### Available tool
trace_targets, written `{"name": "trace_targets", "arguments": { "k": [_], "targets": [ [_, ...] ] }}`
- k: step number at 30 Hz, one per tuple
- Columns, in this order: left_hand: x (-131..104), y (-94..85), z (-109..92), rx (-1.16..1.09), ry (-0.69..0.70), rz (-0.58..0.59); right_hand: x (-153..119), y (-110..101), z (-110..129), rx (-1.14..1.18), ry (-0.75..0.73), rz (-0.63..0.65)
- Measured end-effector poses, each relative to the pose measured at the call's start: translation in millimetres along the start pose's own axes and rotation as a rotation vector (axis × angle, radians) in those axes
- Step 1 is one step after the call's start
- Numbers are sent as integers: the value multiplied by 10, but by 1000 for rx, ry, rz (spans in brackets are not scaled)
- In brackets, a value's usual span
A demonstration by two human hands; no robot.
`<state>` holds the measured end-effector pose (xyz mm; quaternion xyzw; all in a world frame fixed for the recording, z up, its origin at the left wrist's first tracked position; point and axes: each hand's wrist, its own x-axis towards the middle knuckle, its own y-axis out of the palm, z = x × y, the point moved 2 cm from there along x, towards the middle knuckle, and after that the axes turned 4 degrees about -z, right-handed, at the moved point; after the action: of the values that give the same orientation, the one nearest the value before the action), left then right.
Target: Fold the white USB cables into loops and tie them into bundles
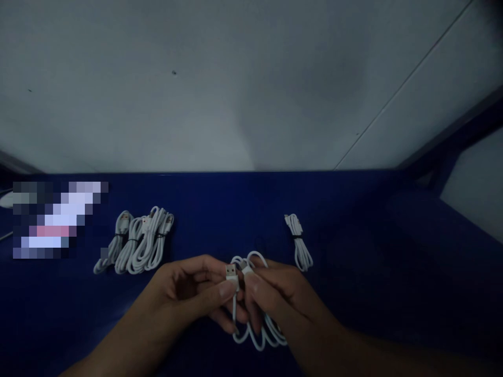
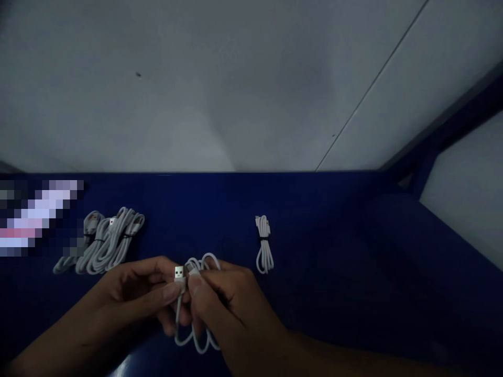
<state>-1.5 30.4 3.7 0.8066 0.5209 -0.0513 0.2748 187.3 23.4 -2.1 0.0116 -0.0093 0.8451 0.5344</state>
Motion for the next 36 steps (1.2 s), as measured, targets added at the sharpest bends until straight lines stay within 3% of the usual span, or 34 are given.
{"name": "trace_targets", "arguments": {
  "k": [22, 36],
  "targets": [
    [-10, 23, -28, 40, -18, -43, 10, 12, 13, 12, 1, -27],
    [4, -30, 44, 34, 27, 28, 2, 43, 35, 16, 14, -69]
  ]
}}
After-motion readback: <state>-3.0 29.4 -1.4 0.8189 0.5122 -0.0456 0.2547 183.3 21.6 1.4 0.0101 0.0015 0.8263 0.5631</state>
